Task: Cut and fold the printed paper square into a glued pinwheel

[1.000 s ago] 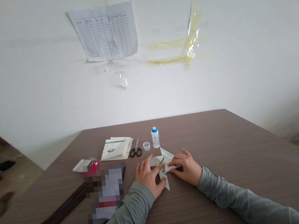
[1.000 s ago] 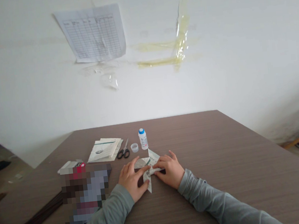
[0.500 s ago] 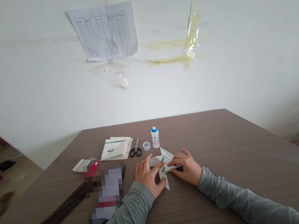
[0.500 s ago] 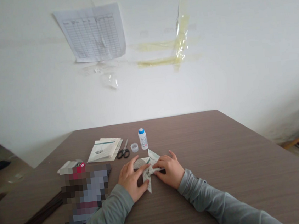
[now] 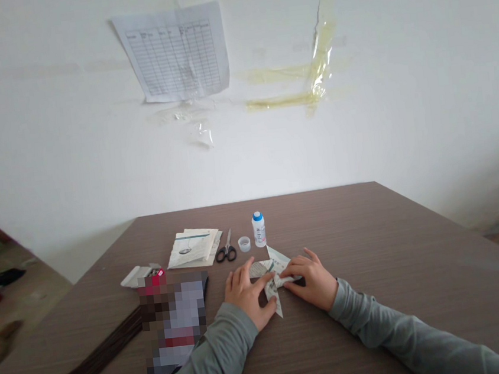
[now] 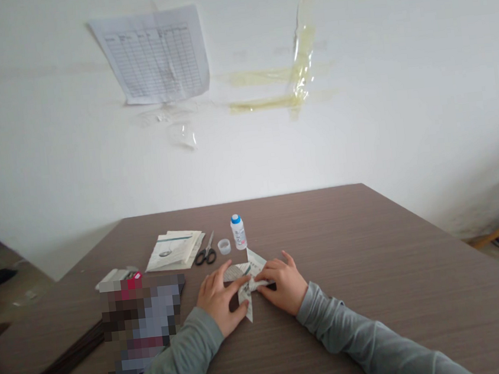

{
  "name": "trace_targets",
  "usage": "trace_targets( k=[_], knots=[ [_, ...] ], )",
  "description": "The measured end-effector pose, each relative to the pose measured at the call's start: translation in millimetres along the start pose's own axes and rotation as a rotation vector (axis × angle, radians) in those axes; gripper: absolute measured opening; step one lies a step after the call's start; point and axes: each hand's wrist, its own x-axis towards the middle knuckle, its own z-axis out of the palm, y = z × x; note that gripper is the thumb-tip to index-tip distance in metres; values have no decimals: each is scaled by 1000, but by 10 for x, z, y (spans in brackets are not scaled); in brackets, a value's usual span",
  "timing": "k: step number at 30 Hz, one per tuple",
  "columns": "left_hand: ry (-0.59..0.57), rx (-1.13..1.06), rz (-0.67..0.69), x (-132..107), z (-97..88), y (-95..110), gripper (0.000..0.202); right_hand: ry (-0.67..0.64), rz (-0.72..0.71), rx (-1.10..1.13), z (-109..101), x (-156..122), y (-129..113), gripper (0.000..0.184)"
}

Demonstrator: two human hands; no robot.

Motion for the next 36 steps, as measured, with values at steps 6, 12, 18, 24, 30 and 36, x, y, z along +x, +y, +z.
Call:
trace_targets(
  k=[6, 12, 18, 24, 30, 36],
  knots=[
    [-17, 17, 3, -2, 37, -33, 59, -7, 13, -6, -7, 0, -8, 15],
    [-18, 25, 4, -4, 63, -54, 60, 0, -1, -13, -7, -1, 2, 16],
    [-22, 9, 6, 10, 36, -65, 65, -2, -4, -25, -7, -7, 0, 17],
    [-40, 15, 2, 20, 14, -59, 54, -65, 31, -22, -18, 18, -27, 15],
    [-51, 30, -7, 22, 10, -57, 55, -86, 47, -21, -24, 25, -44, 14],
    [-71, 20, -5, 23, -11, -53, 55, -80, 46, -22, -17, 22, -27, 13]
  ],
)
